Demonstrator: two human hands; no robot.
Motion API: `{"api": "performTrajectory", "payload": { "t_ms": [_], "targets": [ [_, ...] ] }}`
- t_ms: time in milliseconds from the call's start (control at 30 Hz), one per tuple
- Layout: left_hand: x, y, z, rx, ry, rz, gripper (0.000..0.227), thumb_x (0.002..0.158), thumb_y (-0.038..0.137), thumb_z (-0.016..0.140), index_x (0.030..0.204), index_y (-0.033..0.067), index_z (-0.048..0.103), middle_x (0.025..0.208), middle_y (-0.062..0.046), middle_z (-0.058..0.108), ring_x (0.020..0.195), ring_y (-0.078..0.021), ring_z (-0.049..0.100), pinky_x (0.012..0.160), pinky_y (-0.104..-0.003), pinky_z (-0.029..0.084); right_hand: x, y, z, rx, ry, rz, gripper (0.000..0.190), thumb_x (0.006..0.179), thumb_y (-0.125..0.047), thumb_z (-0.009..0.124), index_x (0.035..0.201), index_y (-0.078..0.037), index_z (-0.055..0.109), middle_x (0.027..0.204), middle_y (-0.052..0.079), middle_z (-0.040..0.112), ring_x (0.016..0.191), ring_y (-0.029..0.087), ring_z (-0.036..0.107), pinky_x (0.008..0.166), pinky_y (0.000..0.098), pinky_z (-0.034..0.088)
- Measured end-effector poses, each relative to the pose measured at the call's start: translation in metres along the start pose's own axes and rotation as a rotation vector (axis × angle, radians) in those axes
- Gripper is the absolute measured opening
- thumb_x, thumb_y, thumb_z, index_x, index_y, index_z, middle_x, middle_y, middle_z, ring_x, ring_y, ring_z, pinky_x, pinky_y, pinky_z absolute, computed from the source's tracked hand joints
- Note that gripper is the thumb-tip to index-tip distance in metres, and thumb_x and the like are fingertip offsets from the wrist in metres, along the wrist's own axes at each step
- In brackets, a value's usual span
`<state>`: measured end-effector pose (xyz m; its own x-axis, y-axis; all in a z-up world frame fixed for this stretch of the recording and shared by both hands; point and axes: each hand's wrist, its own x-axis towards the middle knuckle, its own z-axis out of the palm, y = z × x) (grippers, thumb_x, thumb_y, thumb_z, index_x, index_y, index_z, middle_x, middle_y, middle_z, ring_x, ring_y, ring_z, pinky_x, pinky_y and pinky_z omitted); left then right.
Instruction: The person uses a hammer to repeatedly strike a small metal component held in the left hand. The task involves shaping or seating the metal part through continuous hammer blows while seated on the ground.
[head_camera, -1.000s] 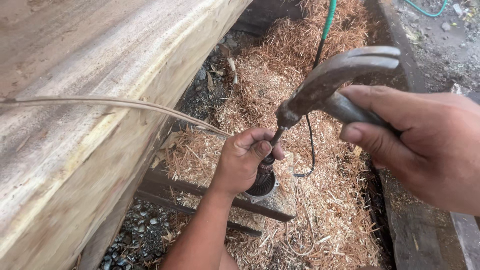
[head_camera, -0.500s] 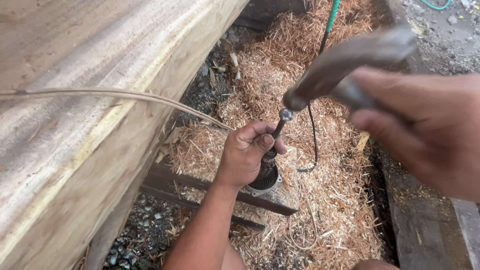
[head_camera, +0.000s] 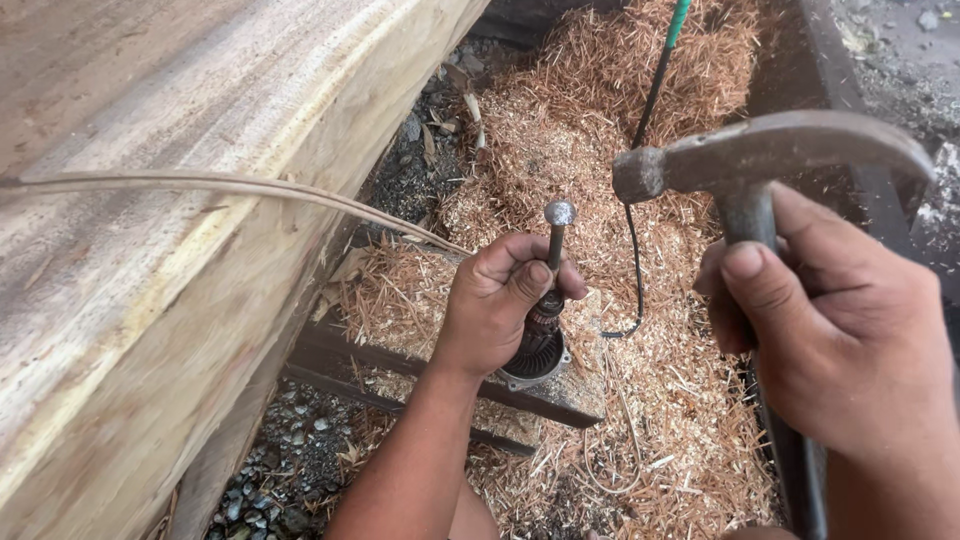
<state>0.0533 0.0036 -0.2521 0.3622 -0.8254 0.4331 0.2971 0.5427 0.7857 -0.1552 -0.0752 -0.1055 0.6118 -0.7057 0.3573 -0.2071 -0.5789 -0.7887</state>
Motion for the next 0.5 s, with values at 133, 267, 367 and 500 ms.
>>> {"api": "performTrajectory", "payload": {
  "t_ms": [133, 267, 367, 500],
  "targets": [
    [0.0, -0.003, -0.001, -0.016, -0.009, 0.007, 0.016, 0.107, 0.022, 0.066, 0.117, 0.0099, 0.07, 0.102, -0.006, 0.076, 0.1, -0.0175, 0.074, 0.092, -0.034, 0.062, -0.008, 0.007, 0.009, 0.106, 0.063, 0.076, 0.024, 0.107, -0.012, 0.058, 0.121, 0.006, 0.066, 0.073, 0.006, 0.063, 0.058, 0.01, 0.058, 0.05, 0.0234, 0.046],
    [-0.001, -0.004, -0.004, 0.012, -0.011, 0.018, 0.016, 0.106, 0.02, 0.067, 0.119, 0.0114, 0.07, 0.103, -0.006, 0.077, 0.102, -0.0178, 0.075, 0.093, -0.034, 0.062, -0.015, 0.019, 0.012, 0.211, 0.093, 0.109, 0.036, 0.108, -0.012, 0.057, 0.14, 0.002, 0.063, 0.076, 0.005, 0.063, 0.06, 0.009, 0.057, 0.052, 0.0233, 0.047],
    [-0.003, -0.005, -0.004, -0.04, -0.008, -0.006, 0.016, 0.104, 0.019, 0.068, 0.119, 0.0114, 0.07, 0.105, -0.007, 0.077, 0.104, -0.0188, 0.075, 0.094, -0.034, 0.062, -0.018, 0.032, 0.014, 0.197, 0.075, 0.137, 0.034, 0.107, -0.013, 0.057, 0.136, 0.003, 0.064, 0.078, 0.006, 0.064, 0.061, 0.009, 0.058, 0.052, 0.0241, 0.048],
    [-0.001, -0.005, -0.002, 0.007, 0.011, -0.018, 0.017, 0.103, 0.019, 0.07, 0.118, 0.0098, 0.07, 0.105, -0.007, 0.077, 0.103, -0.0186, 0.075, 0.093, -0.034, 0.062, -0.018, 0.042, 0.011, 0.127, 0.051, 0.229, 0.026, 0.104, -0.013, 0.059, 0.122, 0.004, 0.067, 0.076, 0.006, 0.065, 0.059, 0.011, 0.059, 0.05, 0.0258, 0.048]
  ]
}}
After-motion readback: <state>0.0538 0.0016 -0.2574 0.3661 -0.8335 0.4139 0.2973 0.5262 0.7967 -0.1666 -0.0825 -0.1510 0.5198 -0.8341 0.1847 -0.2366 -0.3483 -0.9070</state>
